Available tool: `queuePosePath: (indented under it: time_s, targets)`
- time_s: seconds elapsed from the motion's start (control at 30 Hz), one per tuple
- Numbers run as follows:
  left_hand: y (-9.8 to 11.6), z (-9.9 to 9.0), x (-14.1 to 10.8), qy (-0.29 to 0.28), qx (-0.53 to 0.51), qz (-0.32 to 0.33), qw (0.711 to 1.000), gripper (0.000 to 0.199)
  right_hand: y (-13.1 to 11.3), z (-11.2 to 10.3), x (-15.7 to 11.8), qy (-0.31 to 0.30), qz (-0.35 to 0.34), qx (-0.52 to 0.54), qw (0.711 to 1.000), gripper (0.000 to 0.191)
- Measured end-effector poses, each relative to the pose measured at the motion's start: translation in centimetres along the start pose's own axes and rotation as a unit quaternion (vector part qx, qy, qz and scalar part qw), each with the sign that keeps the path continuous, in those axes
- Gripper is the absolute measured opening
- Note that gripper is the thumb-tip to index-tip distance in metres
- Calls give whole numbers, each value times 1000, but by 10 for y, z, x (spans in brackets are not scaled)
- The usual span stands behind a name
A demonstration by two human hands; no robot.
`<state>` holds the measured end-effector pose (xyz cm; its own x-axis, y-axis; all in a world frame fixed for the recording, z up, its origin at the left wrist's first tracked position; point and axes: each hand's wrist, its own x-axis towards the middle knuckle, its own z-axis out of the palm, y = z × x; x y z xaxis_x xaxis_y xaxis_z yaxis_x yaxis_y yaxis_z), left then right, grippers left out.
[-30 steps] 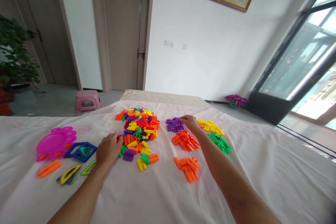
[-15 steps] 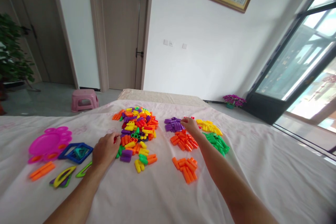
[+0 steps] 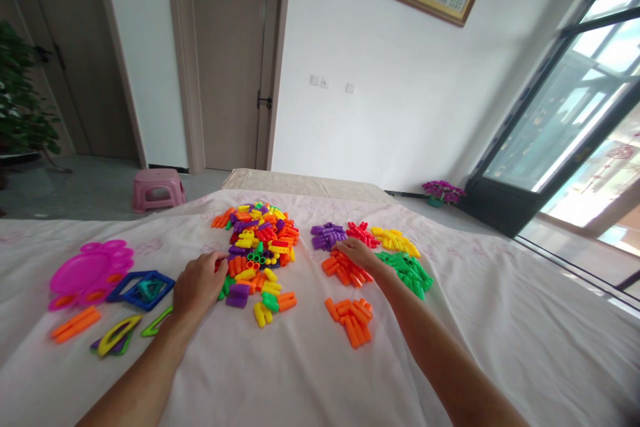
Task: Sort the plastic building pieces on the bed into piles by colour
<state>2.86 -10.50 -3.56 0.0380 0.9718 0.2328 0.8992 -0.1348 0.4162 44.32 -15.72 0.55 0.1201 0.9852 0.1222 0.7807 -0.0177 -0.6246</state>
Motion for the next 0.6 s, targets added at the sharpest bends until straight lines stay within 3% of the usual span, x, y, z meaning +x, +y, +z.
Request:
queuePosePath:
  time_s: [0.3,0.6]
  targets:
    - [1,-2,-1,-1,4,-2,1000,42,5,0,-3,-29,23,19,999,43]
    - [2,-3,1,-9,-15,-15,1000,41,10,-1,-3,-42,20,50,998,54]
